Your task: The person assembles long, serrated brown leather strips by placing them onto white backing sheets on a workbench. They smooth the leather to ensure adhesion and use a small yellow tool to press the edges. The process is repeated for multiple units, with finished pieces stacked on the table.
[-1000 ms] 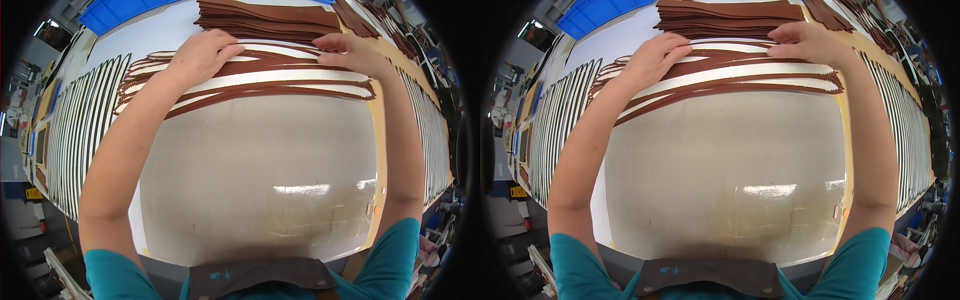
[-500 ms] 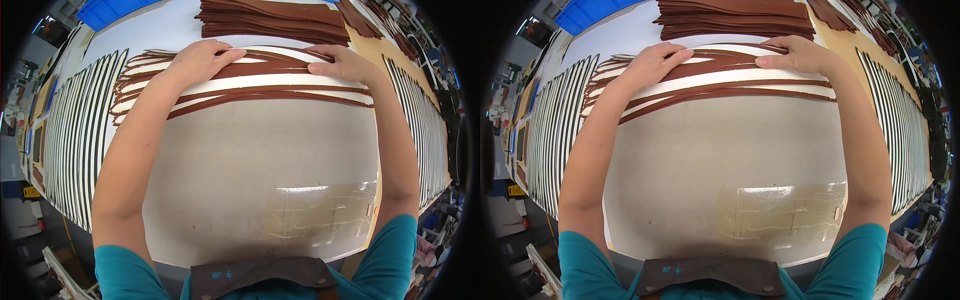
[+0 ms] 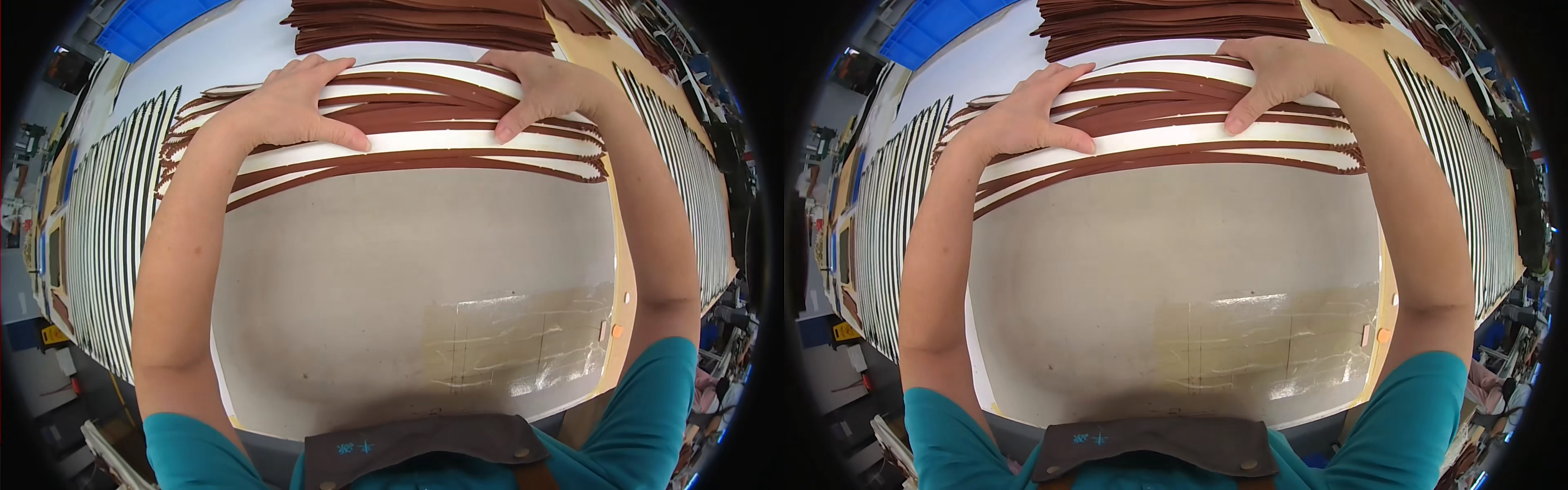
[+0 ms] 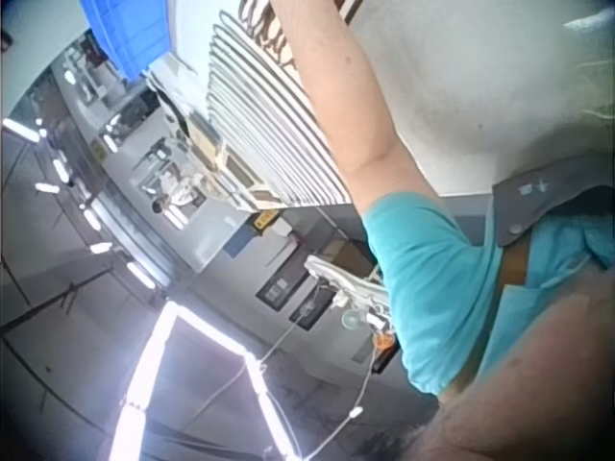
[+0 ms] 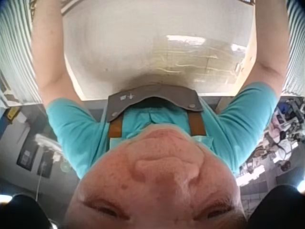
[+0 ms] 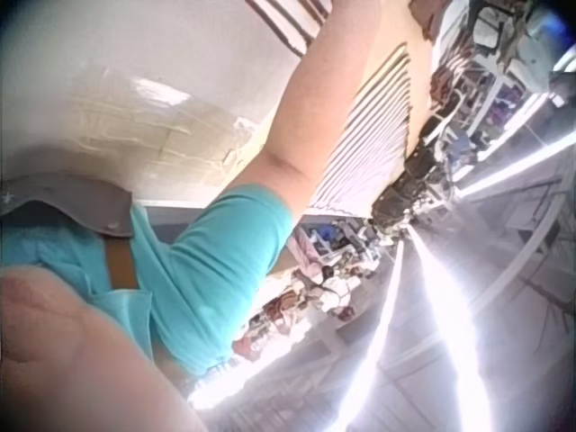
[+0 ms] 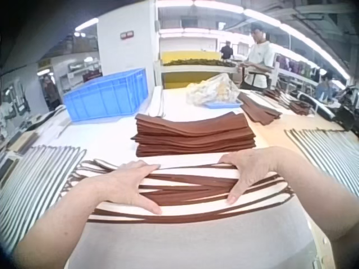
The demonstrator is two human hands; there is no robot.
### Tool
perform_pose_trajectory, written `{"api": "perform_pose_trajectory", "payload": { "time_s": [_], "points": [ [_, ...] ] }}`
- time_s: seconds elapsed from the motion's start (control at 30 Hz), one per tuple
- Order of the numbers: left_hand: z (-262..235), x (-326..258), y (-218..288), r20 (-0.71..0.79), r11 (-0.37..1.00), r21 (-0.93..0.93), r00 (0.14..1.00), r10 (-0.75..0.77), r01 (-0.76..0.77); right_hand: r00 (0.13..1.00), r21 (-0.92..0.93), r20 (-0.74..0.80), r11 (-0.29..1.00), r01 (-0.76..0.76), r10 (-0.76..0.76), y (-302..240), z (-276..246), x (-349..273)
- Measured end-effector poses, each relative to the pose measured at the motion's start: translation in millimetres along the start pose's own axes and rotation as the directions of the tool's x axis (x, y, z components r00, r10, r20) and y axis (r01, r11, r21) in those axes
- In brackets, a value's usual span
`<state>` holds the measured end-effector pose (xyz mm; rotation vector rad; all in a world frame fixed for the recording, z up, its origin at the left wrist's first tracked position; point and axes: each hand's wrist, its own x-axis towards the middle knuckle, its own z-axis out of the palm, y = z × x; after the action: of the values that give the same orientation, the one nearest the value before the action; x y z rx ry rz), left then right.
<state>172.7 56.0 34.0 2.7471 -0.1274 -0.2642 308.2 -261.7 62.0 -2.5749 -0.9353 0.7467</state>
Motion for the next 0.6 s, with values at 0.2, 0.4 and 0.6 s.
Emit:
{"api": "perform_pose_trajectory", "payload": {
  "time_s": [0.2,0.4,0.6],
  "points": [
    [-8.2,15.5,1.0,0.127,1.000,0.027,0.992,-0.018,0.014,0.997,-0.064,0.076,0.998,-0.009,0.014,-9.0,-6.3,17.0],
    [-9.0,15.4,11.5,0.097,1.000,0.015,0.995,-0.014,0.013,0.999,-0.130,0.034,0.991,0.021,-0.017,-5.8,-7.0,15.3],
    [-2.0,7.7,6.9,-0.001,0.999,-0.024,0.999,-0.044,0.044,0.992,-0.221,0.103,0.974,-0.043,0.067,-51.1,-22.4,3.0]
  ]
}}
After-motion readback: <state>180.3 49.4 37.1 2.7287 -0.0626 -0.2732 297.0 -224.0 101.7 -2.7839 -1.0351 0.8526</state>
